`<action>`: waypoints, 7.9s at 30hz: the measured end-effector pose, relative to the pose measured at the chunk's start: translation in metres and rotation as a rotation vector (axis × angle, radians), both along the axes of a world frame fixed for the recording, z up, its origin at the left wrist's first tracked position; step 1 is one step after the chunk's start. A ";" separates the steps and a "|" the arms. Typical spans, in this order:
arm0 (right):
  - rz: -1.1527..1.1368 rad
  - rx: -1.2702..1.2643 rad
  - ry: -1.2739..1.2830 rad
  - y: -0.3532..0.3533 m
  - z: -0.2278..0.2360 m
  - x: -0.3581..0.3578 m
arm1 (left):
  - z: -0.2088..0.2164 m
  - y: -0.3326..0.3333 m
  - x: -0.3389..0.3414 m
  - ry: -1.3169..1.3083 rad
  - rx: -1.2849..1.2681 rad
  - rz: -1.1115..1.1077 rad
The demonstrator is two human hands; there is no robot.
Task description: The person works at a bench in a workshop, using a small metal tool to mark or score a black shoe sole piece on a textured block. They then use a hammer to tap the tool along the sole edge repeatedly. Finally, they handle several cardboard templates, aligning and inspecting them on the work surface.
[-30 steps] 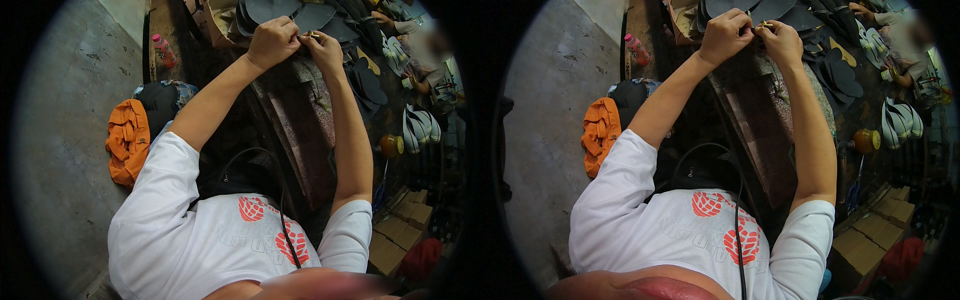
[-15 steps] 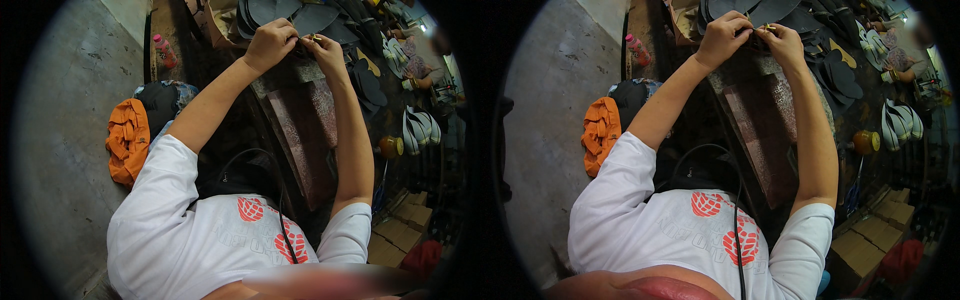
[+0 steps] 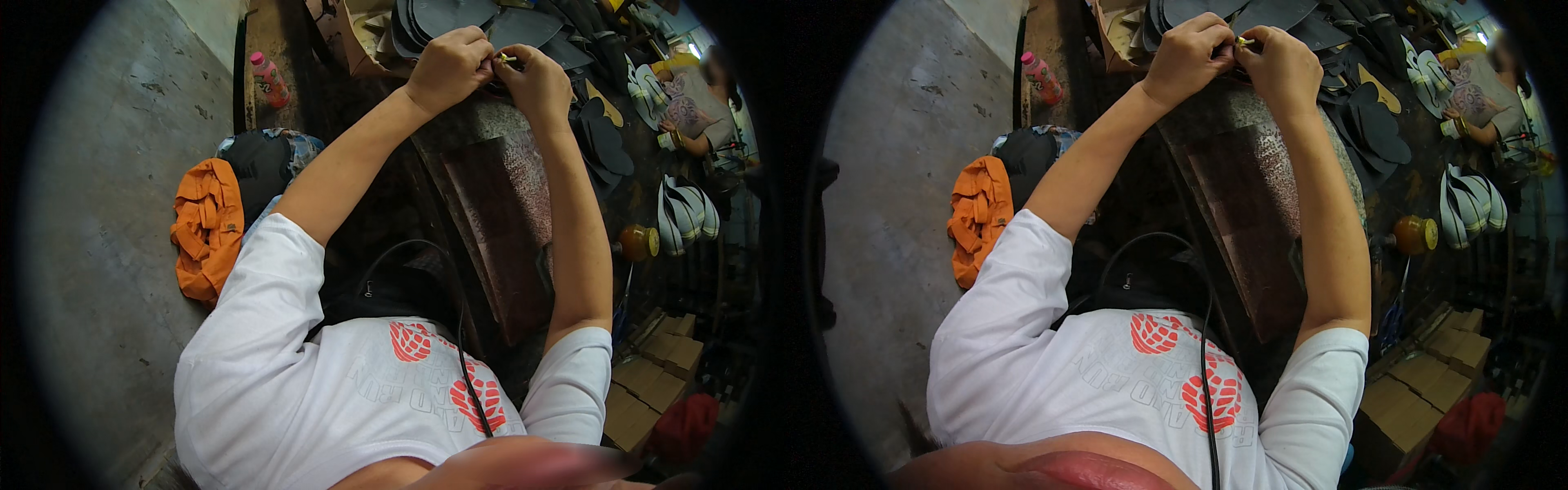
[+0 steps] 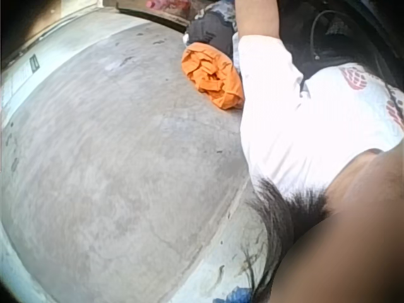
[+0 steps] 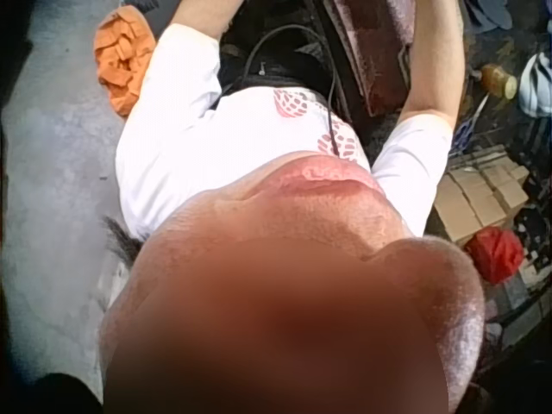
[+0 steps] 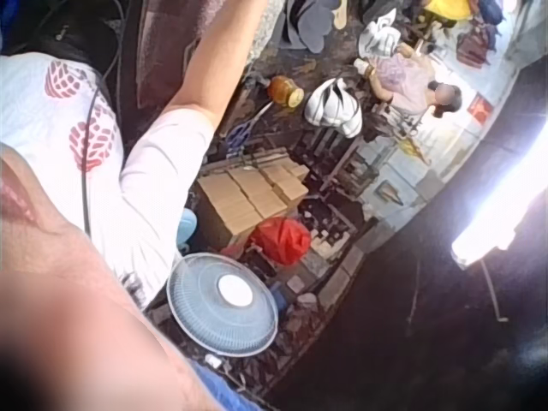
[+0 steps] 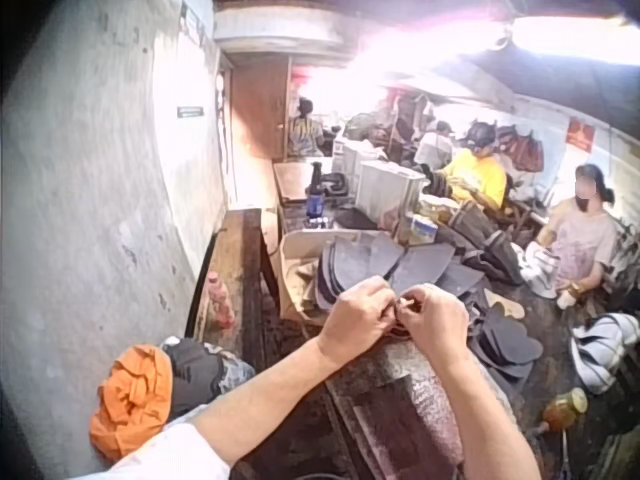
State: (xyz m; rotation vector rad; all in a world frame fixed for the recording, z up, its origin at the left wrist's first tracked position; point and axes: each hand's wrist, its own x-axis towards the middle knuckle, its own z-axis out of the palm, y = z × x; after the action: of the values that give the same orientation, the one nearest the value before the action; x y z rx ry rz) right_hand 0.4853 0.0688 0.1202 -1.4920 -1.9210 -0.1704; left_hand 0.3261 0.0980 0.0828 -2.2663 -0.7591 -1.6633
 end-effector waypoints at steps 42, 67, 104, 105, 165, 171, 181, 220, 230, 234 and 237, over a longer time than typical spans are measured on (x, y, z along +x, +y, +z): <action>0.057 -0.375 0.319 0.050 -0.018 0.022 | -0.004 0.008 -0.008 -0.180 -0.302 -0.183; 0.138 -0.360 0.454 0.055 -0.024 0.023 | -0.007 0.015 -0.014 -0.080 -0.369 -0.225; 0.383 -0.401 0.940 0.015 -0.013 -0.005 | 0.005 0.023 -0.049 0.165 -0.259 0.104; 0.348 -0.491 1.100 0.015 -0.012 0.003 | 0.006 0.020 -0.051 0.200 -0.422 0.066; -0.465 -0.135 0.415 -0.321 -0.107 0.155 | -0.054 -0.146 0.064 0.385 -0.461 0.081; -0.476 -0.068 0.393 -0.327 -0.111 0.149 | -0.036 -0.142 0.061 0.434 -0.264 0.018; -0.451 0.018 0.447 -0.325 -0.075 0.154 | -0.022 -0.164 0.063 0.674 -0.391 -0.444; -0.351 -0.251 0.129 -0.297 -0.065 0.126 | -0.026 -0.147 0.048 0.544 -0.488 -0.314; -0.572 0.511 1.233 -0.317 -0.043 0.188 | -0.017 -0.165 0.018 0.886 -0.392 -0.496; -0.510 0.551 1.225 -0.343 -0.025 0.193 | -0.021 -0.177 0.039 0.932 -0.353 -0.687; -0.614 0.615 1.179 -0.359 -0.024 0.191 | -0.022 -0.178 0.051 0.994 -0.268 -0.706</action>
State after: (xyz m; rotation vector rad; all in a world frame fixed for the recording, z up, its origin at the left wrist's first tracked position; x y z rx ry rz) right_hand 0.6762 -0.2907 0.0967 -1.2303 -0.3979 -0.0940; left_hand 0.3768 -0.0798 0.0607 -3.2640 0.0903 -0.3485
